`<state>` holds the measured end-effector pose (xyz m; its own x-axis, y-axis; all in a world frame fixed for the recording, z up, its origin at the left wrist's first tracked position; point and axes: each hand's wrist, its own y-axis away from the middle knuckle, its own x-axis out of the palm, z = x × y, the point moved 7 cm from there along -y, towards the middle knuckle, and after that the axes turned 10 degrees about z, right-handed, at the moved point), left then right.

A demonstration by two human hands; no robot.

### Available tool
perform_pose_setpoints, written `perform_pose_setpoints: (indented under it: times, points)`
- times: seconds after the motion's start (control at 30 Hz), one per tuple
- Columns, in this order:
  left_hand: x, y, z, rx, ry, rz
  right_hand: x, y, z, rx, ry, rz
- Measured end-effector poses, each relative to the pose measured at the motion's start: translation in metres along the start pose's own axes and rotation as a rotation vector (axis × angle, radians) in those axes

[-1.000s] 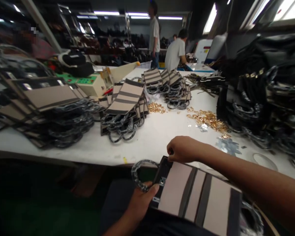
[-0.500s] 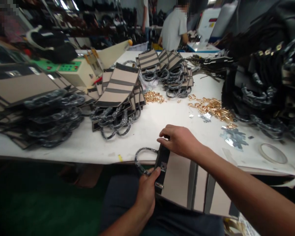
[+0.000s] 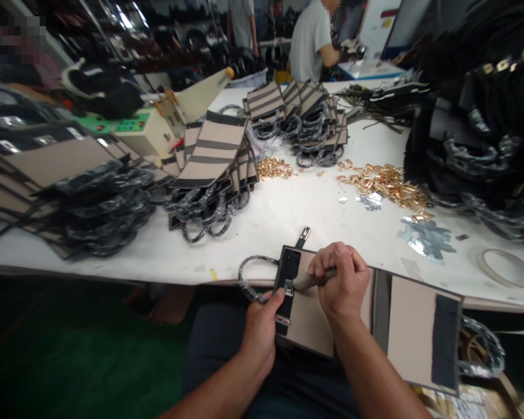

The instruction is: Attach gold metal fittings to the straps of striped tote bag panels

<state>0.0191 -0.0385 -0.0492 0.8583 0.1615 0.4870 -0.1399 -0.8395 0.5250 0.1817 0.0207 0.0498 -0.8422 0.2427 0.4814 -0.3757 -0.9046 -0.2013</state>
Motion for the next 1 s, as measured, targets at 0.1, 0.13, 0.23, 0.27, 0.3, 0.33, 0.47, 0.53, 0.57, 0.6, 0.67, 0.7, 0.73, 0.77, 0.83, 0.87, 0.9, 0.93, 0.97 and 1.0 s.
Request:
perform_pose_setpoints:
  times: [0.1, 0.13, 0.23, 0.27, 0.3, 0.33, 0.47, 0.53, 0.57, 0.6, 0.67, 0.7, 0.73, 0.77, 0.83, 0.87, 0.9, 0.93, 0.97, 1.0]
  points:
    - [-0.002, -0.001, 0.0, 0.014, -0.024, -0.012, 0.001, 0.006, -0.002, 0.021, -0.02, 0.061]
    - [-0.002, -0.001, 0.0, 0.017, -0.032, -0.012, 0.004, 0.009, -0.001, 0.014, -0.008, 0.101]
    - [0.001, 0.0, -0.004, 0.023, -0.048, 0.009, 0.023, 0.02, 0.003, -0.035, 0.185, 0.28]
    - [0.003, 0.001, -0.007, 0.032, -0.05, 0.019, 0.033, 0.022, 0.004, -0.058, 0.295, 0.353]
    - [0.004, 0.002, -0.01, 0.045, -0.047, 0.027, 0.043, 0.024, 0.005, -0.079, 0.406, 0.429]
    - [0.006, 0.003, -0.013, 0.057, -0.04, 0.033, 0.054, 0.024, 0.005, -0.089, 0.504, 0.503]
    - [0.005, 0.005, -0.014, 0.018, -0.001, 0.048, 0.082, 0.01, -0.005, 0.069, 0.654, 0.687]
    - [0.002, 0.005, -0.011, -0.001, -0.009, 0.054, 0.082, 0.0, -0.01, 0.2, 0.592, 0.661]
    - [0.001, 0.005, -0.01, 0.002, -0.018, 0.055, 0.08, -0.004, -0.011, 0.231, 0.543, 0.626]
    - [0.0, 0.004, -0.01, 0.01, -0.025, 0.055, 0.078, -0.008, -0.01, 0.236, 0.492, 0.587]
    - [-0.001, 0.003, -0.008, 0.024, -0.028, 0.056, 0.076, -0.012, -0.006, 0.195, 0.429, 0.533]
    - [-0.001, 0.002, -0.008, 0.029, -0.025, 0.057, 0.078, -0.012, -0.005, 0.177, 0.422, 0.532]
    - [-0.001, 0.002, -0.007, 0.034, -0.022, 0.054, 0.081, -0.01, -0.005, 0.174, 0.431, 0.548]
    - [-0.001, 0.001, -0.007, 0.039, -0.022, 0.049, 0.085, -0.008, -0.007, 0.186, 0.459, 0.578]
    - [-0.001, 0.0, -0.007, 0.047, -0.026, 0.037, 0.093, -0.003, -0.011, 0.216, 0.544, 0.647]
    - [-0.002, 0.0, -0.007, 0.05, -0.028, 0.033, 0.096, -0.001, -0.013, 0.223, 0.586, 0.675]
    - [-0.002, 0.0, -0.007, 0.051, -0.029, 0.032, 0.097, 0.001, -0.014, 0.217, 0.625, 0.7]
    - [-0.002, -0.001, -0.007, 0.052, -0.028, 0.033, 0.096, 0.002, -0.015, 0.198, 0.66, 0.723]
    - [-0.002, -0.001, -0.007, 0.053, -0.025, 0.036, 0.094, 0.004, -0.016, 0.177, 0.684, 0.744]
    - [-0.002, -0.001, -0.006, 0.053, -0.021, 0.039, 0.09, 0.005, -0.016, 0.159, 0.689, 0.756]
